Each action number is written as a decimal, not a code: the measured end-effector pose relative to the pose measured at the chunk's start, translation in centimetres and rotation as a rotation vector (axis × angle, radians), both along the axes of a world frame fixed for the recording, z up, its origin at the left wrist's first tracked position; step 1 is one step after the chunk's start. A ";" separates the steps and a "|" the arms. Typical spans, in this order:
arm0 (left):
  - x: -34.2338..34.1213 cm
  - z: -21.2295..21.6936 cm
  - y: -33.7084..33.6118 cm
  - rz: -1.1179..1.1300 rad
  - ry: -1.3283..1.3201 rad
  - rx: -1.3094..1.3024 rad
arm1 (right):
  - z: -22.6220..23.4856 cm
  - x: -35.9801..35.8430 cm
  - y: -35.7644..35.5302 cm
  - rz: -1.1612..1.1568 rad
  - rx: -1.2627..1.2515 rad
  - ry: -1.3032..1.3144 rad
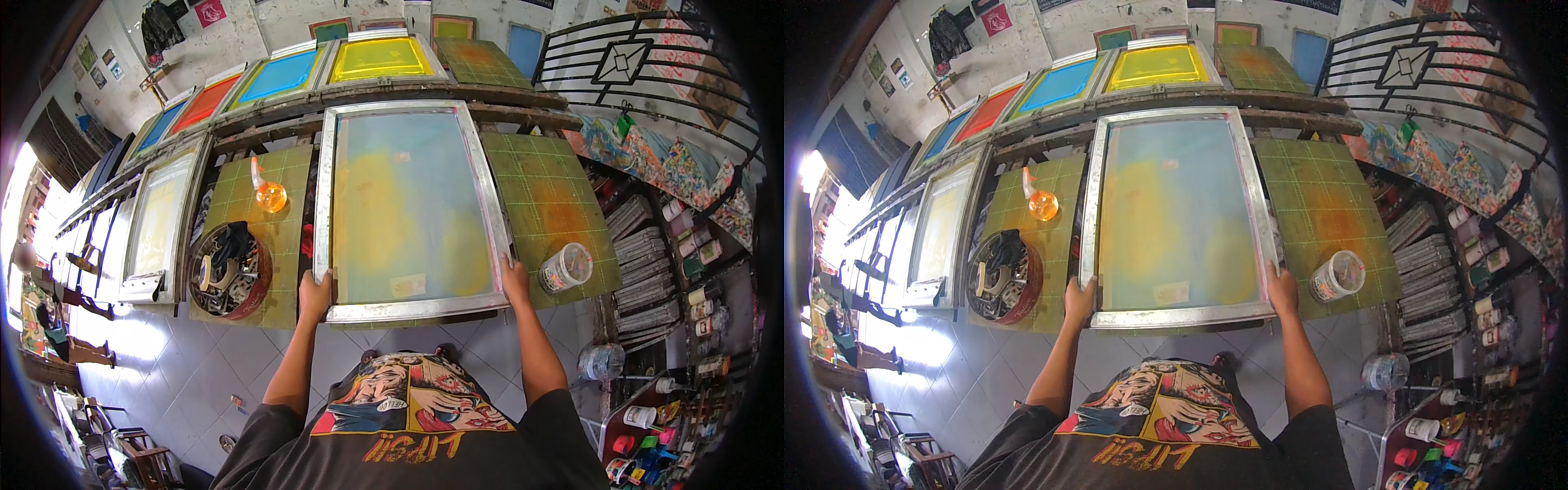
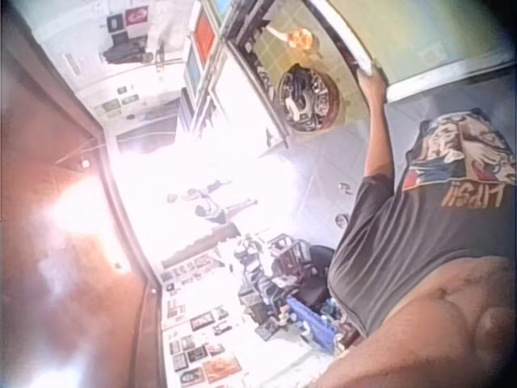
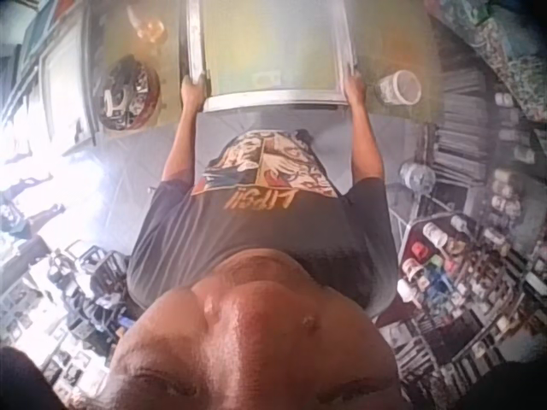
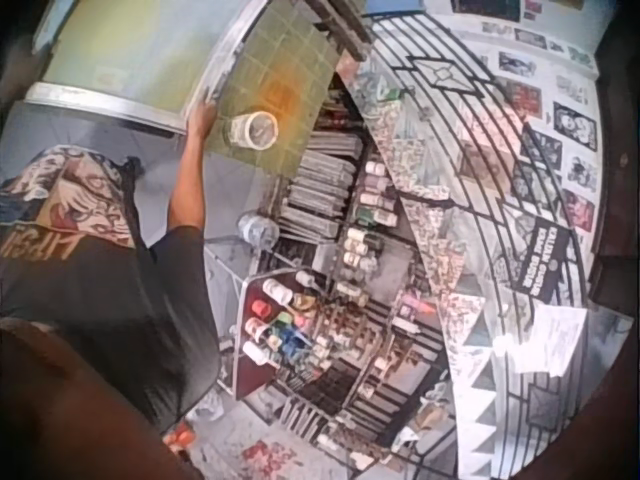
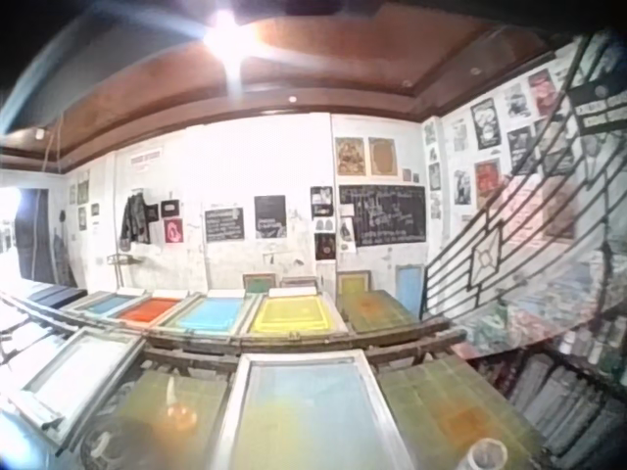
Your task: The person uses a wrench to tighten bolts on a screen frame, wipes the surface with a cloth, and then stacks the finished screen with others. The person also moves around the workshop to retrieve tools and materials.
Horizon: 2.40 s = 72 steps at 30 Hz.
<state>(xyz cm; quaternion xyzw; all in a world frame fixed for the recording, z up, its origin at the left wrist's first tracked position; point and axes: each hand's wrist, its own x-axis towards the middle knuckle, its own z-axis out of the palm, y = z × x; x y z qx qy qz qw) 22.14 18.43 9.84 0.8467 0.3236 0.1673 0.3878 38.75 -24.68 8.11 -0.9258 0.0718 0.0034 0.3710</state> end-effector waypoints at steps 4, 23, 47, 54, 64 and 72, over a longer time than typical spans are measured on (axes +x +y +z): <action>-0.3 -0.5 -0.1 -0.022 -0.053 0.051 | -1.3 0.4 -0.3 0.006 0.016 0.000; -8.7 2.6 2.4 -0.240 -0.078 -0.031 | -1.3 -12.8 -2.9 -0.217 0.323 -0.131; -19.1 7.7 20.4 0.012 -0.207 0.399 | -5.4 -16.0 -2.7 -0.372 0.608 0.065; -18.9 6.0 24.0 0.065 -0.050 0.502 | -6.2 -16.8 -2.2 -0.504 0.743 0.135; -17.6 5.3 25.5 -0.118 0.175 0.596 | -7.3 -19.1 -1.0 -0.472 0.772 0.098; -17.7 6.1 26.6 -0.221 0.104 0.670 | -1.4 -22.7 10.8 -0.040 0.302 -0.337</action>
